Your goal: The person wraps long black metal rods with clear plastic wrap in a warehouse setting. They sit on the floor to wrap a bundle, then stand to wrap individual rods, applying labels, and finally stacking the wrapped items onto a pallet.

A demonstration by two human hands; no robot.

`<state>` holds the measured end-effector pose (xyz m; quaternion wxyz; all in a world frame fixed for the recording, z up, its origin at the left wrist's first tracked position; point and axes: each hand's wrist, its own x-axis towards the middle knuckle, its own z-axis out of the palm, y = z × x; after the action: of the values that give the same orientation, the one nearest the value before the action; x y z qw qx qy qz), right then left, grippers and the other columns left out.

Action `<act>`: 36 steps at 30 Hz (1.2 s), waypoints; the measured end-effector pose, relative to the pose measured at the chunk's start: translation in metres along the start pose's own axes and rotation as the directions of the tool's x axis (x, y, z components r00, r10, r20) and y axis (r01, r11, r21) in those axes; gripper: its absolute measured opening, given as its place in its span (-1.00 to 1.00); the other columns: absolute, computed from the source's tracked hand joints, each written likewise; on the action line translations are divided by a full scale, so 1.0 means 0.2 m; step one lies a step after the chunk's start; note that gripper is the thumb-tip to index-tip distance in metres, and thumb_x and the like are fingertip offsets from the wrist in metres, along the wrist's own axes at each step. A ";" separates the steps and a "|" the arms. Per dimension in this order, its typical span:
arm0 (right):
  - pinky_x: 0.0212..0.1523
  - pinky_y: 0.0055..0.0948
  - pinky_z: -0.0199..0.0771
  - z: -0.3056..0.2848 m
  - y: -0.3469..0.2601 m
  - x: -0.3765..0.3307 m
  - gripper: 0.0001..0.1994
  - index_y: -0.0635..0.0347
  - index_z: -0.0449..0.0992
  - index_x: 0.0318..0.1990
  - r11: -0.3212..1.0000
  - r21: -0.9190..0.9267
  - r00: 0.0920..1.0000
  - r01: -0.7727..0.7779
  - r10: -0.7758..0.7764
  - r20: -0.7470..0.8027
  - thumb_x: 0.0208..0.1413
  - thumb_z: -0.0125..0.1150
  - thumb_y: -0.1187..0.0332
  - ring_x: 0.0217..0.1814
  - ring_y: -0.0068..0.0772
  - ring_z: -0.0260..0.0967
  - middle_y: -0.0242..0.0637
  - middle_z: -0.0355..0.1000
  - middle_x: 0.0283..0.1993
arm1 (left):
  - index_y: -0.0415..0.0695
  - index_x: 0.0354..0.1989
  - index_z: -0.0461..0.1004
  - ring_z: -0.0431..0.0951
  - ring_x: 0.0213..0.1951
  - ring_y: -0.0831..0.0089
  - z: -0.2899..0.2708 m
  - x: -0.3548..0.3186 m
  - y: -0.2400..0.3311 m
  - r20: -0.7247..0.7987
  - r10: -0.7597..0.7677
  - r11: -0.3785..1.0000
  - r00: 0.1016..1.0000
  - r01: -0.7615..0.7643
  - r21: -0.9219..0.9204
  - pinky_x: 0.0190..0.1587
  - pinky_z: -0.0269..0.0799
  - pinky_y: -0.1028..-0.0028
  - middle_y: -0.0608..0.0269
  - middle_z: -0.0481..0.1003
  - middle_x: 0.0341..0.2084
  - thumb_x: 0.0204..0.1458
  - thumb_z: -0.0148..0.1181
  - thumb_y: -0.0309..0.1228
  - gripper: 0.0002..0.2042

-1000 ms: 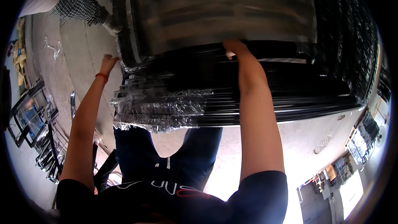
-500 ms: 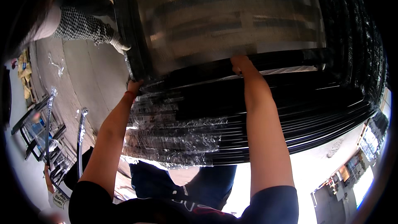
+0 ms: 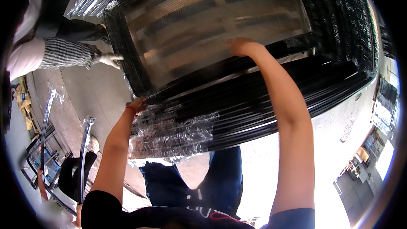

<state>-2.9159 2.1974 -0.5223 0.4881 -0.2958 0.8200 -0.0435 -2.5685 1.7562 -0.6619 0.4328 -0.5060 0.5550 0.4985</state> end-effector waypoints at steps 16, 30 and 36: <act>0.19 -0.20 0.03 0.39 -1.09 -1.36 -0.55 0.07 0.12 0.15 0.696 0.531 0.854 0.483 -0.241 -0.461 0.08 -0.02 0.34 0.06 -0.16 0.22 -0.17 0.26 0.06 | -0.16 -0.03 0.31 0.33 -0.04 0.45 0.53 -1.59 -0.05 -0.208 0.778 0.628 0.593 -0.721 0.294 -0.07 0.28 0.51 0.18 0.38 -0.10 0.07 -0.03 -0.36 -0.70; 0.04 -0.39 0.20 1.08 -1.78 -1.90 -0.55 0.18 0.14 0.13 0.646 0.500 0.816 0.576 -0.420 -0.397 0.06 -0.02 0.34 0.06 -0.11 0.22 -0.08 0.23 0.06 | -0.08 0.12 0.09 -0.15 0.24 0.11 -0.18 -2.30 -0.96 -0.410 0.818 0.534 0.403 -0.268 0.802 0.22 -0.22 0.18 0.05 -0.02 0.18 -0.19 0.15 -0.33 -0.38; 0.03 -0.36 0.21 1.26 -1.97 -2.09 -0.54 0.17 0.13 0.13 0.685 0.393 0.784 0.614 -0.468 -0.408 0.06 -0.03 0.31 0.05 -0.11 0.21 -0.08 0.23 0.06 | -0.05 0.24 -0.19 -0.35 0.27 0.08 -0.72 -2.51 -0.98 -0.425 0.882 0.393 0.204 0.182 0.901 0.21 -0.40 0.06 0.00 -0.25 0.24 -0.46 0.34 -0.08 0.05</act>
<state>-2.3877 2.1494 -0.1869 0.3937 -0.3789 0.7121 -0.4407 -2.3145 1.6801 -0.1713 0.0513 -0.2304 0.9646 -0.1173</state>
